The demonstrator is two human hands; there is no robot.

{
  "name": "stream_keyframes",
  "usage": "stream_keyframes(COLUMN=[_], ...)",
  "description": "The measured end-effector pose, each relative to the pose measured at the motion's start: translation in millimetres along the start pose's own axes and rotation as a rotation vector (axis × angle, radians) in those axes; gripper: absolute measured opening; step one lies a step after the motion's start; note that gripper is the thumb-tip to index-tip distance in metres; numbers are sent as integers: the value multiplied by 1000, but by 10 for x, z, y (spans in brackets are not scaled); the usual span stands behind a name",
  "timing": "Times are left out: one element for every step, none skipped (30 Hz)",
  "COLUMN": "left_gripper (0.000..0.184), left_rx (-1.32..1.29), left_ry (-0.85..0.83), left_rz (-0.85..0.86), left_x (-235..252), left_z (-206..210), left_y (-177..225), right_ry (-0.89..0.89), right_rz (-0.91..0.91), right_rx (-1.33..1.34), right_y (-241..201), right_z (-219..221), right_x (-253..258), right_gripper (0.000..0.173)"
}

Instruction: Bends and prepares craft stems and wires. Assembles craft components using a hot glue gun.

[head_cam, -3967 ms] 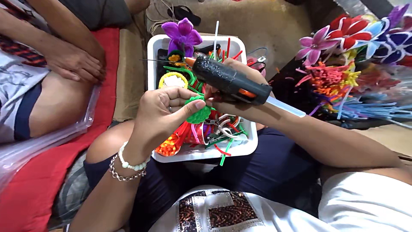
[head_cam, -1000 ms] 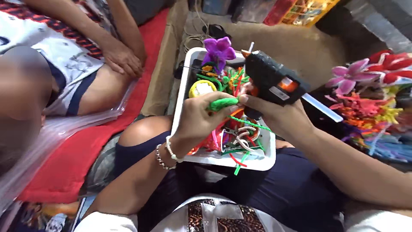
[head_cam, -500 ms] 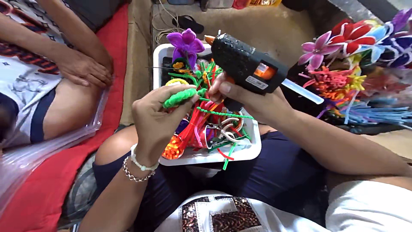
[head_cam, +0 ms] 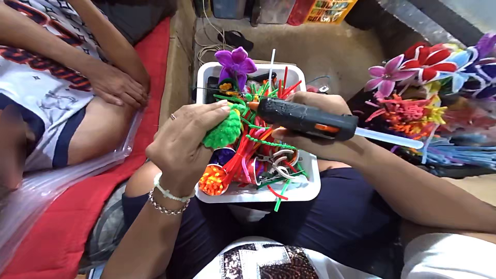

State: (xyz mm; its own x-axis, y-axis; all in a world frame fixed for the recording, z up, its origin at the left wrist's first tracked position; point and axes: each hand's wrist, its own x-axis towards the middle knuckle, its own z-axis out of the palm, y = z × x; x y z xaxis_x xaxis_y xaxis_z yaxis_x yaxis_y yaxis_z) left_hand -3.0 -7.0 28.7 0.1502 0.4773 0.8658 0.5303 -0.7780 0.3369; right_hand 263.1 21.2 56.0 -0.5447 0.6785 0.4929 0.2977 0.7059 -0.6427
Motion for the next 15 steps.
stream_keyframes(left_gripper=[13, 13, 13, 13, 12, 11, 10, 11, 11, 11, 11, 11, 11, 10, 10], left_rx=[0, 8, 18, 25, 25, 23, 20, 20, 28, 38, 49, 59, 65, 67, 64], left_ry=[2, 6, 5, 4, 8, 10, 11, 8, 2, -5, -9, -11, -12, -12, -17], left_rz=[16, 27, 32, 34, 38, 41, 44, 49, 52, 54, 56, 55, 53, 50, 47], left_x=[-4, -5, -6, -5, -2, 1, 2, 3, 3, 7, 9, 9, 9, 9, 8], left_z=[-9, -16, -25, -32, -33, -32, -27, -23, -21, -20, -19, -18, -17, -14, -9], left_y=[0, 4, 10, 16, 22, 28, 31, 31, 32, 36, 39, 40, 42, 45, 53], right_ry=[0, 1, 1, 6, 12, 15, 13, 10, 9, 9, 10, 14, 21, 25, 31], right_rz=[-10, -22, -37, -55, -74, -90, -102, -109, -113, -111, -104, -87, -51, 10, 89], right_rx=[-10, -21, -38, -64, -90, -107, -121, -130, -140, -147, -143, -125, -75, 14, 130], right_y=[-1, -4, -4, -1, 4, 14, 21, 22, 21, 15, 4, -10, -29, -51, -65], right_z=[-3, -7, -11, -12, -11, -11, -11, -12, -11, -11, -13, -12, -9, 3, 28], right_x=[-1, 1, 3, 4, 5, 5, 5, 6, 6, 6, 4, 1, -5, -12, -20], right_gripper=[20, 19, 18, 18, 18, 17, 16, 15, 15, 15, 15, 14, 14, 16, 19])
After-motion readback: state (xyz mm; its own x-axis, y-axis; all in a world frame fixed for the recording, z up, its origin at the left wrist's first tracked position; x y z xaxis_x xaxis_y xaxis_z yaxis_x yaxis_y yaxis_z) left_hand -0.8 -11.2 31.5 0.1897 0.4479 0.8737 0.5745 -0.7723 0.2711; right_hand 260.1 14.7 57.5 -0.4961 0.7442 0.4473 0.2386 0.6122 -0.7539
